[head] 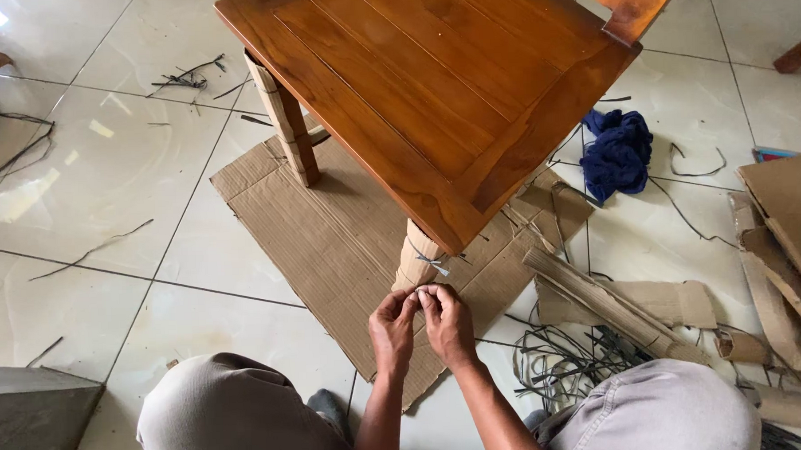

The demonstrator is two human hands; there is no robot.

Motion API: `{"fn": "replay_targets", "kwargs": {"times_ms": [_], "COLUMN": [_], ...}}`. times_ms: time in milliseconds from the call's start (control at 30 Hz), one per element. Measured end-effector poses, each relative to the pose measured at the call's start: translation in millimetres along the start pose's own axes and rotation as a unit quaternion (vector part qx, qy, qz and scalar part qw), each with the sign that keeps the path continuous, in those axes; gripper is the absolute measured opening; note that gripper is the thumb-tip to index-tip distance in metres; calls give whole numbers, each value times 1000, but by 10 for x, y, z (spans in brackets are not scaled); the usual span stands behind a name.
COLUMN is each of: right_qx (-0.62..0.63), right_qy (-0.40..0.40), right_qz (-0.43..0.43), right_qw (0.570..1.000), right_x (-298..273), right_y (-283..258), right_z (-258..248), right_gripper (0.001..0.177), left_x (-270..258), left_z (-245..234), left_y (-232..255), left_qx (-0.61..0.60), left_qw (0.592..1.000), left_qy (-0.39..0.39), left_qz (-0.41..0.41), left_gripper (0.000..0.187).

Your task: Wrapping a wooden chair in cardboard and securing it with plastic straps for shipping

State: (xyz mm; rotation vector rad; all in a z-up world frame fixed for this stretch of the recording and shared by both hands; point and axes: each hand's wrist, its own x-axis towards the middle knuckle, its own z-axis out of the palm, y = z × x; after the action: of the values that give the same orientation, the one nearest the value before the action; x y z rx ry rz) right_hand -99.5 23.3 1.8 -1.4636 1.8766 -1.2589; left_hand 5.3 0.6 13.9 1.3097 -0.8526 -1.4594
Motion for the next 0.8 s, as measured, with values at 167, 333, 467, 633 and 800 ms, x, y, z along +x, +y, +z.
{"fn": "replay_targets", "kwargs": {"times_ms": [167,333,467,633,800], "right_qx": [9,1,-9,-24,-23], "right_qy": [4,7,-6,-6,9], "right_qz": [12,19,16,17,-2], "right_qw": [1000,1000,1000,1000,1000], "right_x": [8,6,15,8,19], "right_y": [-34,-43,10,-19,-28], "right_z": [-5,-6,-6,-12,-12], "right_gripper": [21,22,22,22,20], "left_x": [-51,-40,-38,-15,-47], "left_z": [-32,-66,-63,-76,-46], "left_y": [132,79,74,38,79], "left_qx": [45,77,146,193,208], "left_qw": [998,995,979,967,959], "left_qy": [-11,-21,-19,-4,16], "left_qz": [30,64,138,169,191], "left_gripper": [17,18,18,13,10]}}
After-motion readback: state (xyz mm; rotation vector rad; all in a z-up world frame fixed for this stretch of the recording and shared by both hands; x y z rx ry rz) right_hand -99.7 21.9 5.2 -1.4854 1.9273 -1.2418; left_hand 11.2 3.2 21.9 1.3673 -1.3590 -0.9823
